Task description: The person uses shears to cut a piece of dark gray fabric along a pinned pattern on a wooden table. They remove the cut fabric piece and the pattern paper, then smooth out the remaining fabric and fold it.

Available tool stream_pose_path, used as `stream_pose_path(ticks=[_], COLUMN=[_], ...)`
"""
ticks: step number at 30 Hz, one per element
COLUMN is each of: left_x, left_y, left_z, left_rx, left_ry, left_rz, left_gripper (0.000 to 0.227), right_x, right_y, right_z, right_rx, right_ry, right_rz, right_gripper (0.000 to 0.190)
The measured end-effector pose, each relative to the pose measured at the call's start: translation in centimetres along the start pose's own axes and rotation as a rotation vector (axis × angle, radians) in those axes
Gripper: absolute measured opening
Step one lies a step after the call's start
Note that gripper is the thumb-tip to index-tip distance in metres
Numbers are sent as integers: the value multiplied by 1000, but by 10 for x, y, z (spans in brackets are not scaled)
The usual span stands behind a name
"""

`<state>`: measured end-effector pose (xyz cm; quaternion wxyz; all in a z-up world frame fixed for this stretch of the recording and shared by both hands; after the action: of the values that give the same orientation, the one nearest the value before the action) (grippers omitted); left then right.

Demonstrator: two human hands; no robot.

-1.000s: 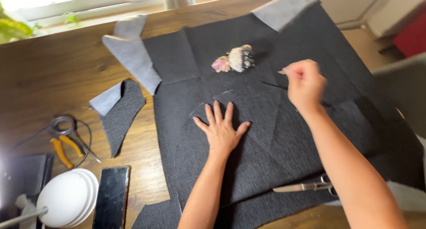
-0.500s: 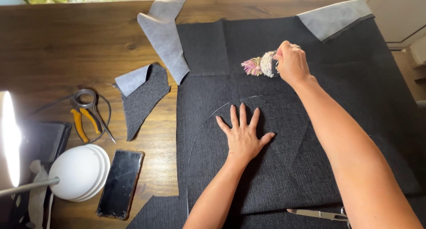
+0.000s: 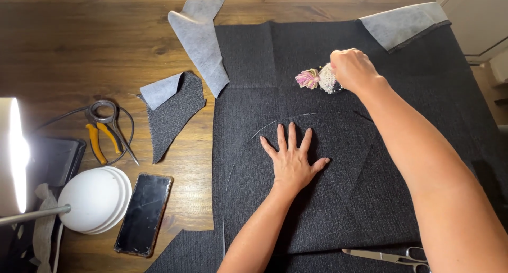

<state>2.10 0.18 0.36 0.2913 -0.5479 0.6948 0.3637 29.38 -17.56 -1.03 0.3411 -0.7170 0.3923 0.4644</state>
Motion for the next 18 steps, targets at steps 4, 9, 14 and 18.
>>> stream_pose_path(ticks=[4,9,14,18], left_x=[3,13,34,36], left_y=[1,2,12,78], left_z=[2,10,26,42], left_rx=[9,48,182,295], left_ry=[3,-54,-44,-176], left_rz=[-19,-138,-295,-117], left_gripper=[86,85,67,83], right_x=[-32,-74,-37,-37], right_y=[33,208,344,402], right_z=[7,98,96,25], right_rx=[-3,-60,58,353], right_ry=[-40,-296,-318,-231], right_rz=[-117,-255,158,239], right_gripper=[20,55,96,86])
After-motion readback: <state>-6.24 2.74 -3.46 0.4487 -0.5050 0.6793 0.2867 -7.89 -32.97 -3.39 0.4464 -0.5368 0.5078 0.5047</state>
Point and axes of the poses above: each hand's wrist, its own y-axis away from the middle knuckle, its own x-axis out of the palm, z = x × y, the point moved 2 cm from there along -y, towards the middle knuckle, and after that the axes turned 11 degrees about y, right-handed, at the moved point
